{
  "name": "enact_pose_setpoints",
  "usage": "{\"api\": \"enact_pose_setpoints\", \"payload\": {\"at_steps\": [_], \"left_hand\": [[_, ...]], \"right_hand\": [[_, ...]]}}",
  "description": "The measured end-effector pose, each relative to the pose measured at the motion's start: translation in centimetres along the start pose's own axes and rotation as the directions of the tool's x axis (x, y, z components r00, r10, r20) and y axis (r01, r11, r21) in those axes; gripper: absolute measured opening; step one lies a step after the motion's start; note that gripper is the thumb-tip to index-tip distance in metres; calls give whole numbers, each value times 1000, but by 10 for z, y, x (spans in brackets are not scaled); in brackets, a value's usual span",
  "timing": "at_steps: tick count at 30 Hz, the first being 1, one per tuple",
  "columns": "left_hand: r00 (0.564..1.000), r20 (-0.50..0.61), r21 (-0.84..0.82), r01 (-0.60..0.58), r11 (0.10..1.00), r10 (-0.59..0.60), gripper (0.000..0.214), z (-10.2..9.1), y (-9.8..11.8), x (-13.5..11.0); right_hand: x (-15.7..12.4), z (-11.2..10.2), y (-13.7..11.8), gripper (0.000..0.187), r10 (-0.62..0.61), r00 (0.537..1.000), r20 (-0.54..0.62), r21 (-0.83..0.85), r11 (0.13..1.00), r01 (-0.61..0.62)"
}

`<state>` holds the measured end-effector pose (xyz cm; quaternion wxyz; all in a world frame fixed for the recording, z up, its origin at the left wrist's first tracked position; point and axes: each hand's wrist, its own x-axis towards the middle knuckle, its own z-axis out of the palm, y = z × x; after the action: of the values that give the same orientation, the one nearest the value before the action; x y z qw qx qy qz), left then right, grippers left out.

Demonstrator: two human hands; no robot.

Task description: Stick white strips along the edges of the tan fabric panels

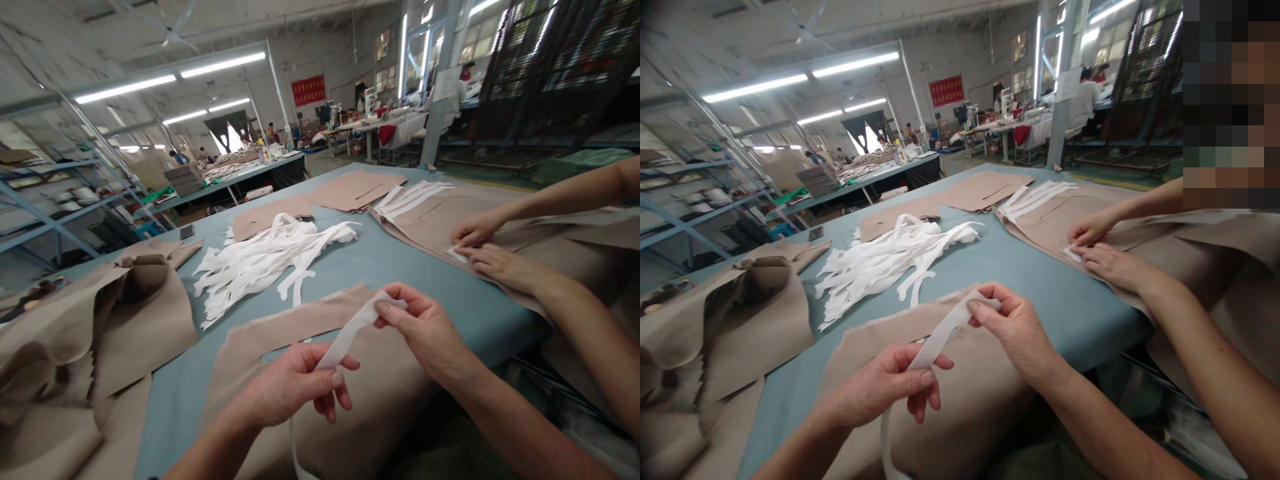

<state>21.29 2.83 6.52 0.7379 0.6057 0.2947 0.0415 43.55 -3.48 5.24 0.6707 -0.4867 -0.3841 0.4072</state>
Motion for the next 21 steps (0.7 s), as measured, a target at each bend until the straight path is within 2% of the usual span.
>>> {"api": "enact_pose_setpoints", "payload": {"at_steps": [3, 5, 8, 11, 13, 16, 19, 21], "left_hand": [[1000, -17, 20, 10, 1000, -9, 42, -19, -1, -23], [998, -55, 60, 16, 998, -13, 36, -35, 0, -42], [989, -143, 162, 68, 985, -44, 35, -57, 4, -67], [964, -265, 345, 113, 932, -19, 41, -75, -1, -77], [932, -359, 486, 135, 863, 57, 40, -85, -17, -74], [846, -478, 635, 145, 758, 238, 35, -96, -56, -64], [757, -514, 707, 109, 699, 403, 29, -97, -98, -63], [724, -493, 757, 85, 647, 482, 22, -92, -120, -71]], "right_hand": [[8, -19, -12, 36, -51, 987, -155, 53, 997, 59], [10, -30, -13, 43, -57, 977, -205, 53, 996, 69], [8, -40, -3, 45, -26, 976, -214, 12, 999, 30], [2, -42, 20, 42, 4, 988, -153, -105, 994, -21], [0, -41, 37, 39, -22, 995, -94, -262, 965, -3], [0, -39, 56, 35, -73, 997, -2, -498, 865, 62], [2, -37, 66, 36, -55, 994, 99, -645, 757, 106], [-1, -37, 71, 36, -22, 991, 134, -703, 702, 111]]}}
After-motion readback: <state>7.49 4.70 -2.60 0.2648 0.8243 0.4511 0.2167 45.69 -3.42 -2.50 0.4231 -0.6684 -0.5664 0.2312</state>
